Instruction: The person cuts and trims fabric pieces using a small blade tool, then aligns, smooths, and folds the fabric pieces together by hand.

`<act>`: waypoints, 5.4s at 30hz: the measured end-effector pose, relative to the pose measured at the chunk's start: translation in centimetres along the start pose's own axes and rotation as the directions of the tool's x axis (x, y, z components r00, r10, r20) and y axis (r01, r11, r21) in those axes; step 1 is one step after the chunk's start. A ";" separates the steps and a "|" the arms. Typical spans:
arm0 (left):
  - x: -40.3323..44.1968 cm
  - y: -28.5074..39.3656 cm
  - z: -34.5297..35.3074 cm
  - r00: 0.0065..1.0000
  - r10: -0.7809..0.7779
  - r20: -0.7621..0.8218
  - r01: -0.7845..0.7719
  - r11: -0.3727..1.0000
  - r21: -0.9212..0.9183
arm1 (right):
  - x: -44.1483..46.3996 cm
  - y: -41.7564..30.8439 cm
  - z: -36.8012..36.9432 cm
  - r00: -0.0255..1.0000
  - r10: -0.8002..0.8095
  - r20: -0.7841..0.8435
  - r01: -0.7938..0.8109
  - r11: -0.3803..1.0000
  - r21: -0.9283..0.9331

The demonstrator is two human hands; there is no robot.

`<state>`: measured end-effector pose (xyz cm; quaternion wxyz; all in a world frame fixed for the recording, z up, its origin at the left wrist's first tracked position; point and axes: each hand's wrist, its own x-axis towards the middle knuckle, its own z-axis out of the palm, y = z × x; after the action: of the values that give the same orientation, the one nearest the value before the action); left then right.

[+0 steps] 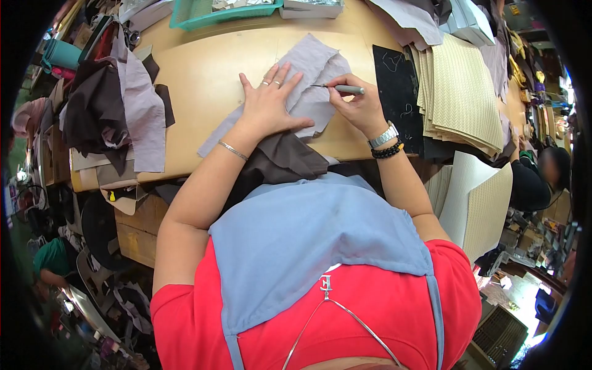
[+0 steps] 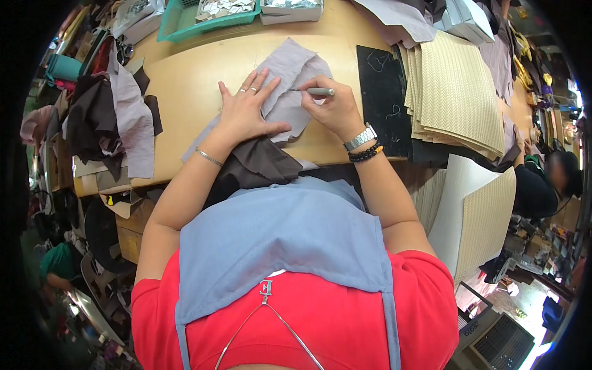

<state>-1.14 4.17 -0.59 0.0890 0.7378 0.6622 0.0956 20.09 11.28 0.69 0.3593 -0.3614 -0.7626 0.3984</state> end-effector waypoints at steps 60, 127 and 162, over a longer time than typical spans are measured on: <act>-0.1 0.0 0.2 1.000 0.005 0.025 -0.005 1.000 0.002 | 4.1 0.7 -2.5 0.982 -0.048 -0.181 -0.002 0.964 -0.265; -0.1 -0.3 0.6 1.000 0.021 -0.012 -0.021 1.000 -0.003 | 5.1 4.0 -2.3 0.970 -0.070 -0.234 0.045 0.993 -0.113; -0.1 -0.1 0.3 1.000 0.006 0.018 -0.007 1.000 0.026 | 5.8 1.2 -4.1 0.995 -0.021 -0.097 -0.006 0.963 -0.271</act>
<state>-1.20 4.10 -0.95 0.0852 0.7419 0.6601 0.0808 21.02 18.02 2.91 0.3456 -0.4236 -0.7924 0.2706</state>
